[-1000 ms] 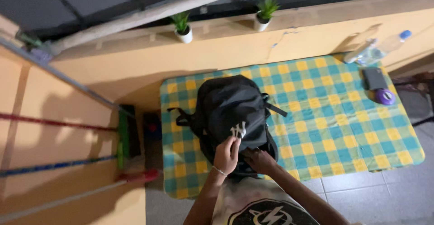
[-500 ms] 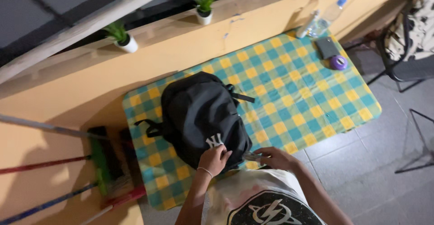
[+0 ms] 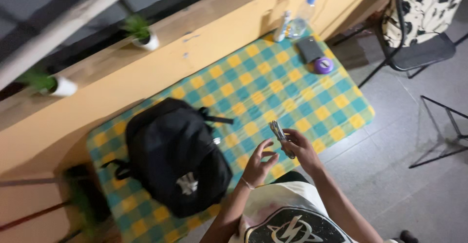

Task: The person opens a black backpack on a table, places a water bottle inside, and zips it. They then reopen the backpack and take out a notebook, phone, wallet, tape roll, bottle, and card, laying the items on the table.

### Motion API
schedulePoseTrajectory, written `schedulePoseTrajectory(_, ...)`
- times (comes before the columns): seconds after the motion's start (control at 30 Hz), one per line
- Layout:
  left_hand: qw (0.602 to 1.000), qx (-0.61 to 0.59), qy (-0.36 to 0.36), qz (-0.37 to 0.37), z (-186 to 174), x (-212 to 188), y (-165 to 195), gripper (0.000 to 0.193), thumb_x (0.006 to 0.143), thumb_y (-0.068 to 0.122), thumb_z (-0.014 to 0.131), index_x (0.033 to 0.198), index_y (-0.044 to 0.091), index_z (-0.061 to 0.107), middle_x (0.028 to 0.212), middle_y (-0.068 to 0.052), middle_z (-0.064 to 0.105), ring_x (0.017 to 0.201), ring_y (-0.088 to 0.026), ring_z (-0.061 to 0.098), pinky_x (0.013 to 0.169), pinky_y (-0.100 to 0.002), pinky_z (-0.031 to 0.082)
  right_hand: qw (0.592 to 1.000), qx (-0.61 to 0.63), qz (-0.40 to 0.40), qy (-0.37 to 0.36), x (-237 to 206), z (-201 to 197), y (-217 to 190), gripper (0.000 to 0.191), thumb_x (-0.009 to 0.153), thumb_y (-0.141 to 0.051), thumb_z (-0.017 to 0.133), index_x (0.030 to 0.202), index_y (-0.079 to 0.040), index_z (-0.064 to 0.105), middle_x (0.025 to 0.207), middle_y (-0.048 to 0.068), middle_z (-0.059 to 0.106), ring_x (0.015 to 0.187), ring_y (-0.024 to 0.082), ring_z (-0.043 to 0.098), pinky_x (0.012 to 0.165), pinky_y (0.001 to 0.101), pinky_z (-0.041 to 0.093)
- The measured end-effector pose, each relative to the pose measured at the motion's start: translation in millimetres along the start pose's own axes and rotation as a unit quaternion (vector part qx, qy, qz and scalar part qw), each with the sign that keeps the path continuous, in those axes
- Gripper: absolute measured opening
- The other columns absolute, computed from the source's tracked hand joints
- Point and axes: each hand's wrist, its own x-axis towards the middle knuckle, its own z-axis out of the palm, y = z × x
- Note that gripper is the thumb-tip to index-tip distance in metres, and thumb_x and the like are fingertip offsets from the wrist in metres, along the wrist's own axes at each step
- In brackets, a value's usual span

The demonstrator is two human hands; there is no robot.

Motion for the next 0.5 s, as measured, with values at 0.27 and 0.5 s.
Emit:
schedulePoseTrajectory(0.27,0.996,-0.075,-0.03,-0.031,124,136,-53,0.077,0.092,0.024,0.076,0.155,-0.001,0.039,0.149,-0.016,0.052,0.125,-0.024,0.062,0.103,-0.037,0.053,0.978,-0.194,-0.065,0.048,64,-144,-10,0.045,0.085,-0.015,0.074,0.128,-0.001,0.067,0.112,0.012,0.071,0.097,0.019,0.07,0.078,0.0344,0.058)
schedulePoseTrajectory(0.5,0.985,-0.15,-0.059,-0.06,200,234,-84,0.07,0.093,0.025,0.074,0.152,0.0,0.046,0.138,-0.013,0.062,0.122,-0.02,0.066,0.107,-0.034,0.05,0.934,-0.315,-0.138,0.097,115,-250,-4,0.053,0.08,-0.01,0.068,0.132,-0.003,0.067,0.12,0.014,0.073,0.11,0.023,0.072,0.09,0.0346,0.056)
